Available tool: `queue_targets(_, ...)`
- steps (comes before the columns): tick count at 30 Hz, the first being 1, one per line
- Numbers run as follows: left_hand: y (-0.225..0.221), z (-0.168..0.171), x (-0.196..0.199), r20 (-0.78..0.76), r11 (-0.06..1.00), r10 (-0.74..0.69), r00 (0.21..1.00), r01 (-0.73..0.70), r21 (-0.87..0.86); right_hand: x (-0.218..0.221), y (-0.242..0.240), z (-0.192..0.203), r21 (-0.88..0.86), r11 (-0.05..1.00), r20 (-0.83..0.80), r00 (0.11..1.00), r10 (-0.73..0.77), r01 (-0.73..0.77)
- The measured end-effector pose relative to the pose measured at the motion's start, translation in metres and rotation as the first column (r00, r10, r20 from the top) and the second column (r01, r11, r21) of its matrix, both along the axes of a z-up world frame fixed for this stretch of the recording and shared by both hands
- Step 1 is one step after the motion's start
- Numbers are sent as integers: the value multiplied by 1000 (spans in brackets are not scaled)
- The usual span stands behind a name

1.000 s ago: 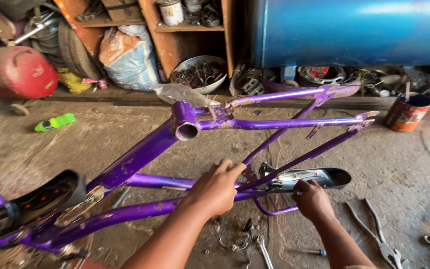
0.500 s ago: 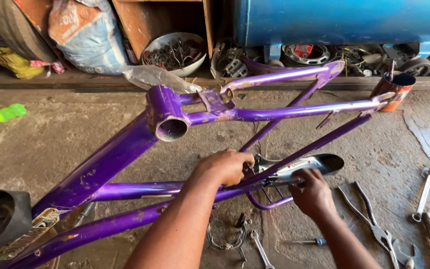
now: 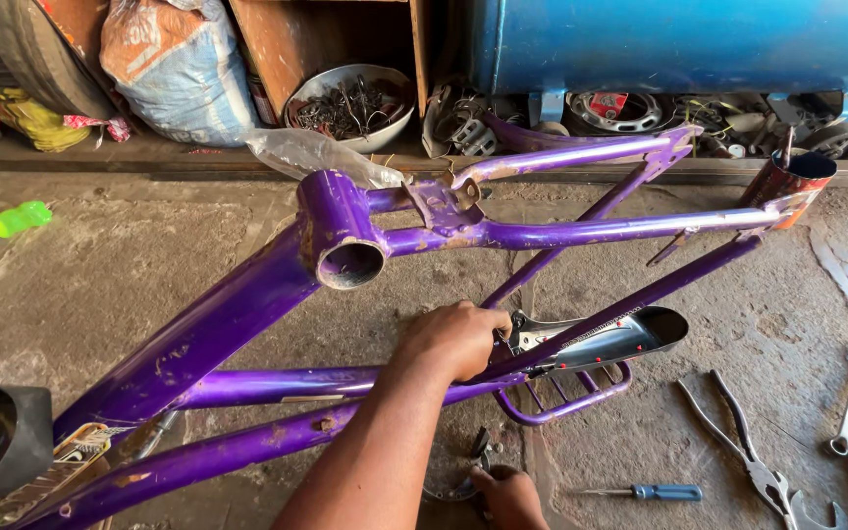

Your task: The person uses a screwdriver and a wrench to install a metal bracket and bolts onto a purple bicycle frame. The person handles the frame and small parts by hand while tightening components with the tools.

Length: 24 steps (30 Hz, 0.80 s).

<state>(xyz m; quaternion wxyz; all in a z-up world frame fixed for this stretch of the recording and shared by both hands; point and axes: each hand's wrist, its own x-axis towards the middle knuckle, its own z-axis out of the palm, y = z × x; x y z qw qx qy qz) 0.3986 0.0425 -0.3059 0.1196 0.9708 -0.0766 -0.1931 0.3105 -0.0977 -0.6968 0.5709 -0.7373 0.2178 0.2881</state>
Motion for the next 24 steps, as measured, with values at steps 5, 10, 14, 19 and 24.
queue_targets(5,-1,3,0,-43,997,79,996,-79,-16,9,-12,4,126,992,-48,999,-7,13)
queue_targets(10,1,6,3,-90,999,30,996,-32,-26,-3,-64,78,341,940,-197,977,86,-14)
queue_targets(14,-1,2,8,-95,999,8,995,-13,-52,-7,-124,149,352,931,-173,971,163,-93)
queue_targets(19,1,-6,4,-70,998,-30,997,26,-55,10,-186,220,281,960,54,998,-26,10)
queue_targets(24,-1,-5,3,-33,998,-3,999,1,-67,34,-190,263,356,901,252,902,-349,249)
